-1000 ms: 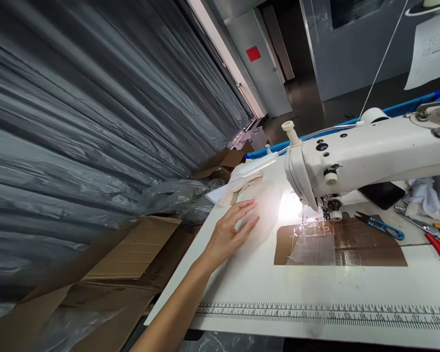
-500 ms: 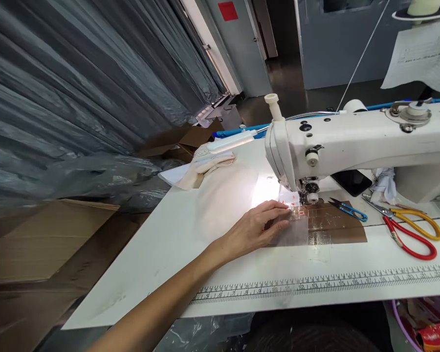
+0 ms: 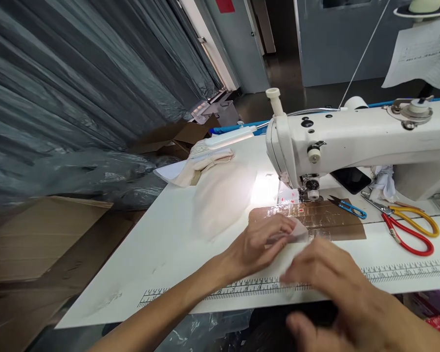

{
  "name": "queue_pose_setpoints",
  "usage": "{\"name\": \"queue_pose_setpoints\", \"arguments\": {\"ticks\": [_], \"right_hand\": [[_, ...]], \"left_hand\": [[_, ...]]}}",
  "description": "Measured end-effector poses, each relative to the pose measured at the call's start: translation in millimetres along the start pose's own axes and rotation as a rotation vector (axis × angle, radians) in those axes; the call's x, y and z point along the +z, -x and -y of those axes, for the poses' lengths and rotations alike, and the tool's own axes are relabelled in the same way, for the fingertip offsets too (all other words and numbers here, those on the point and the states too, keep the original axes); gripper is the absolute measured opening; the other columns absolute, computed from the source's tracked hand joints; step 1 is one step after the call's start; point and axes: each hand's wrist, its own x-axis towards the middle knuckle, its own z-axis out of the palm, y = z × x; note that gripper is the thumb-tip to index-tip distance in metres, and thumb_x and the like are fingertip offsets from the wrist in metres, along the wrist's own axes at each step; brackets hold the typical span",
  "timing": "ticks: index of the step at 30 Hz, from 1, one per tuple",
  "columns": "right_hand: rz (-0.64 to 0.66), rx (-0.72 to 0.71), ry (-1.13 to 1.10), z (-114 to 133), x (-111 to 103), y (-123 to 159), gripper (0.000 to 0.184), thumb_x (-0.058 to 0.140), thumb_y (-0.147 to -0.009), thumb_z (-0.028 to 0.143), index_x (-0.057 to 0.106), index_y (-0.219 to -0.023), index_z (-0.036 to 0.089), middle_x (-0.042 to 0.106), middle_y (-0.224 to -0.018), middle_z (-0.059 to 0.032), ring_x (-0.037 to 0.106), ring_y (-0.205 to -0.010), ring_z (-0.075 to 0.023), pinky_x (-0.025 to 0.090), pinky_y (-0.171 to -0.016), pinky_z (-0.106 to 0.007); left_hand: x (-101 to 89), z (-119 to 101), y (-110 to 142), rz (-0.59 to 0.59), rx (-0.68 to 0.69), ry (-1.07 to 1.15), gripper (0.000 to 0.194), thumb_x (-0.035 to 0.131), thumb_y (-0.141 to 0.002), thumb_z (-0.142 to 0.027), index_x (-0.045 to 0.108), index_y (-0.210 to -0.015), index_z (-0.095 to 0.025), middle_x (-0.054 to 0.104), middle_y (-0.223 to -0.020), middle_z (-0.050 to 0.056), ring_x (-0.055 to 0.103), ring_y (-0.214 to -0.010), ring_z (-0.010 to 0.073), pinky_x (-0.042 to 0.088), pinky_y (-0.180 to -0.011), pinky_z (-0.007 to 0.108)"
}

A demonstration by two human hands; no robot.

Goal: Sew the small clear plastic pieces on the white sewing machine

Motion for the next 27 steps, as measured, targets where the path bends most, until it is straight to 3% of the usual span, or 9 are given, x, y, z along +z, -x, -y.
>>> {"name": "queue_pose_setpoints", "arguments": {"ticks": [2, 4, 8, 12, 14, 17, 20, 23, 27], "right_hand": [[-0.06, 0.013, -0.023, -11.5, 5.2, -13.0, 0.058, 0.06, -0.088, 0.024, 0.041, -0.142, 0.03, 0.06, -0.124, -0.01, 0.058, -0.115, -0.024, 0.052, -0.095, -0.038], [-0.018, 0.034, -0.093, -17.7, 11.0, -20.2, 0.067, 0.061, -0.087, 0.023, 0.034, -0.148, 0.029, 0.054, -0.133, -0.0116, 0.052, -0.125, -0.025, 0.048, -0.101, -0.041], [0.09, 0.221, -0.23, -20.8, 19.8, -24.4, 0.054, 0.059, -0.089, 0.025, 0.045, -0.141, 0.025, 0.06, -0.128, -0.0105, 0.058, -0.114, -0.0224, 0.049, -0.097, -0.039], [0.322, 0.51, -0.384, -27.6, 20.6, -25.4, 0.04, 0.055, -0.092, 0.03, 0.057, -0.13, 0.02, 0.067, -0.089, -0.0024, 0.058, -0.068, -0.0129, 0.05, -0.061, -0.025], [0.379, 0.558, -0.407, -35.2, 18.6, -27.4, 0.034, 0.055, -0.092, 0.029, 0.062, -0.123, 0.018, 0.065, -0.082, -0.0007, 0.055, -0.063, -0.0115, 0.045, -0.055, -0.022], [0.326, 0.552, -0.278, -51.2, 13.9, -35.0, 0.028, 0.055, -0.09, 0.029, 0.066, -0.111, 0.015, 0.065, -0.079, -0.0013, 0.055, -0.064, -0.0124, 0.043, -0.055, -0.023], [0.26, 0.538, -0.016, -69.6, 6.6, -46.7, 0.035, 0.054, -0.089, 0.028, 0.064, -0.119, 0.012, 0.063, -0.069, -0.0006, 0.055, -0.06, -0.0141, 0.042, -0.055, -0.026], [0.158, 0.495, 0.196, -86.2, -1.3, -55.1, 0.037, 0.051, -0.089, 0.026, 0.062, -0.123, 0.014, 0.068, -0.077, -0.0037, 0.061, -0.068, -0.0169, 0.046, -0.064, -0.03], [0.034, 0.494, 0.302, -99.6, -5.2, -54.9, 0.026, 0.052, -0.087, 0.027, 0.069, -0.105, 0.018, 0.069, -0.076, -0.0036, 0.061, -0.065, -0.0173, 0.045, -0.063, -0.03]], "left_hand": [[-4.7, -22.2, 2.8, 0.082, 0.004, 0.11, 0.017, 0.044, -0.095, -0.012, 0.06, -0.096, -0.017, 0.07, -0.083, 0.004, 0.068, -0.074, 0.0139, 0.058, -0.065, 0.025], [-9.4, -39.3, 5.0, 0.093, -0.028, 0.157, 0.016, 0.046, -0.096, -0.013, 0.061, -0.095, -0.018, 0.07, -0.078, 0.002, 0.067, -0.066, 0.0118, 0.057, -0.06, 0.022], [-20.1, -48.0, 7.2, -0.043, -0.143, 0.16, 0.013, 0.052, -0.097, -0.02, 0.064, -0.092, -0.019, 0.072, -0.078, 0.0, 0.067, -0.062, 0.0101, 0.055, -0.057, 0.019], [-31.7, -34.3, 10.9, -0.125, -0.265, 0.11, 0.014, 0.055, -0.095, -0.025, 0.067, -0.088, -0.02, 0.071, -0.071, -0.002, 0.065, -0.056, 0.0091, 0.052, -0.052, 0.018], [-35.9, -24.8, 14.2, -0.16, -0.374, 0.105, 0.017, 0.056, -0.094, -0.029, 0.067, -0.085, -0.02, 0.068, -0.064, -0.003, 0.062, -0.052, 0.009, 0.05, -0.05, 0.018], [-38.5, -6.1, 20.0, -0.201, -0.523, 0.108, 0.021, 0.056, -0.093, -0.035, 0.067, -0.083, -0.019, 0.066, -0.062, -0.003, 0.061, -0.051, 0.0096, 0.048, -0.049, 0.018], [-39.2, 20.5, 25.1, -0.173, -0.591, -0.008, 0.024, 0.053, -0.093, -0.037, 0.066, -0.088, -0.019, 0.066, -0.063, -0.003, 0.06, -0.052, 0.0108, 0.048, -0.05, 0.02], [-41.3, 47.4, 26.5, -0.112, -0.529, -0.356, 0.024, 0.054, -0.092, -0.034, 0.064, -0.107, -0.019, 0.071, -0.084, 0.003, 0.066, -0.068, 0.0169, 0.052, -0.059, 0.026], [-44.9, 60.7, 16.4, -0.08, -0.263, -0.615, 0.028, 0.052, -0.094, -0.028, 0.057, -0.12, -0.018, 0.065, -0.118, 0.012, 0.064, -0.102, 0.0255, 0.056, -0.078, 0.037]]}}
